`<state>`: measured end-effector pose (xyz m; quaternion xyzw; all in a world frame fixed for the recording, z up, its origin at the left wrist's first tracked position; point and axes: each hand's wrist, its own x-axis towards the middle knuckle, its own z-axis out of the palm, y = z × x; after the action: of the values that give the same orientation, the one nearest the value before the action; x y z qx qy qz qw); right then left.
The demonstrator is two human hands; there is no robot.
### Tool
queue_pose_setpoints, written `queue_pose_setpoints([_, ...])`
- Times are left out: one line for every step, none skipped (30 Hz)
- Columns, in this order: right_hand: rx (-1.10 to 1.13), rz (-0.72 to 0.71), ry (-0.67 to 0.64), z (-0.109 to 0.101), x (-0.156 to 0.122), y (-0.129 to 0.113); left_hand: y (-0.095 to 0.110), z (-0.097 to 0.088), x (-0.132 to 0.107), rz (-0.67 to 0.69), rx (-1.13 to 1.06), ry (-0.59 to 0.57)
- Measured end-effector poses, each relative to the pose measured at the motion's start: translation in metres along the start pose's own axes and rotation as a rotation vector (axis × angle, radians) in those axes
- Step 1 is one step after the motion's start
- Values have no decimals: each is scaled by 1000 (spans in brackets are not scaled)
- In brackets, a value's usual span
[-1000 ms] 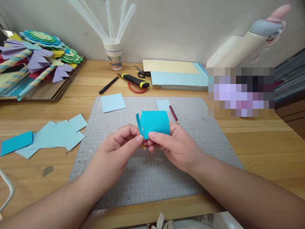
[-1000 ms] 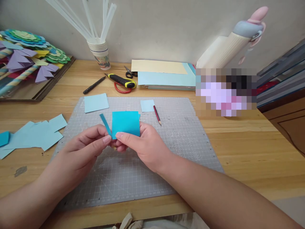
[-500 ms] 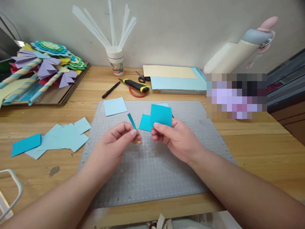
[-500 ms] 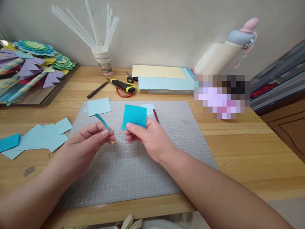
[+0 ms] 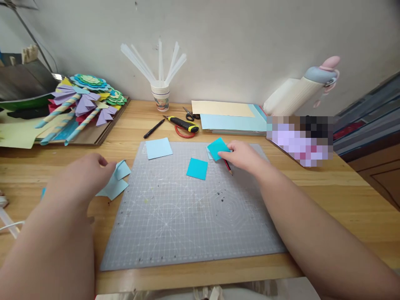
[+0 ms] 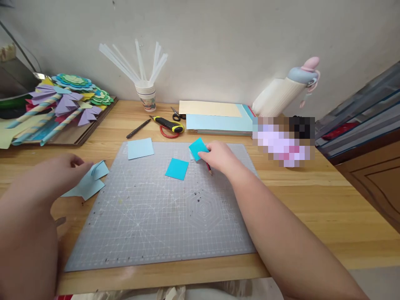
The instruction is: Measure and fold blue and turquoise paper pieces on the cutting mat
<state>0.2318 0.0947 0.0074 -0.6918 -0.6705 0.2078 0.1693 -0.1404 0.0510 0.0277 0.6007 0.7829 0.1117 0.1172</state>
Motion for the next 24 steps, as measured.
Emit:
queue_pose_setpoints([-47,-13,11,2,1,-1,6,0,-3,-43,19,44])
queue_pose_setpoints([-92,-21,49,3,2,-2,12,1,-5,-69,28,86])
queue_pose_setpoints([-130,-22,111,4,1,-4,20,3,-8,-60,22,114])
queue_pose_setpoints([-166,-32,169,5,-1,-7,28,7,-11,-25,4,126])
queue_pose_setpoints([-196,-60,204,7,-3,-10,36,13,-13,22,-22,127])
queue_pose_setpoints([-219,-108,201,8,-6,-14,44,20,-16,72,-51,110])
queue_pose_setpoints([-235,-170,162,10,-10,-19,52,28,-19,109,-84,96])
queue_pose_setpoints([-243,-242,89,13,-12,-24,58,36,-21,160,-120,78])
queue_pose_setpoints([-243,-298,10,17,-14,-29,65,44,-25,217,-152,46])
queue_pose_setpoints([-242,-332,-60,21,-16,-34,70,52,-28,274,-182,9])
queue_pose_setpoints([-244,-341,-109,26,-16,-38,74,58,-31,318,-208,-18])
queue_pose_setpoints([-254,-336,-143,30,-15,-42,77,63,-34,359,-229,-42])
queue_pose_setpoints([-266,-325,-170,34,-13,-45,80,66,-37,392,-247,-61])
queue_pose_setpoints([-279,-308,-193,36,-11,-48,81,68,-39,415,-263,-74])
queue_pose_setpoints([-292,-291,-216,38,-9,-50,82,70,-40,433,-277,-84])
queue_pose_setpoints([-303,-277,-239,39,-6,-52,83,71,-41,443,-290,-92])
queue_pose_setpoints([-311,-268,-263,39,-5,-54,83,72,-41,447,-303,-97])
queue_pose_setpoints([-316,-265,-286,39,-4,-56,84,73,-41,448,-317,-101])
queue_pose_setpoints([-317,-272,-306,38,-4,-58,84,74,-41,446,-332,-104])
queue_pose_setpoints([-313,-289,-318,38,-6,-60,85,75,-41,443,-348,-108])
queue_pose_setpoints([-303,-315,-321,37,-9,-62,87,76,-42,440,-367,-112])
queue_pose_setpoints([-288,-349,-312,37,-14,-64,88,76,-43,439,-386,-120])
queue_pose_setpoints([-268,-385,-292,36,-20,-66,90,76,-44,443,-404,-132])
queue_pose_setpoints([-243,-421,-265,36,-27,-67,92,76,-46,451,-419,-147])
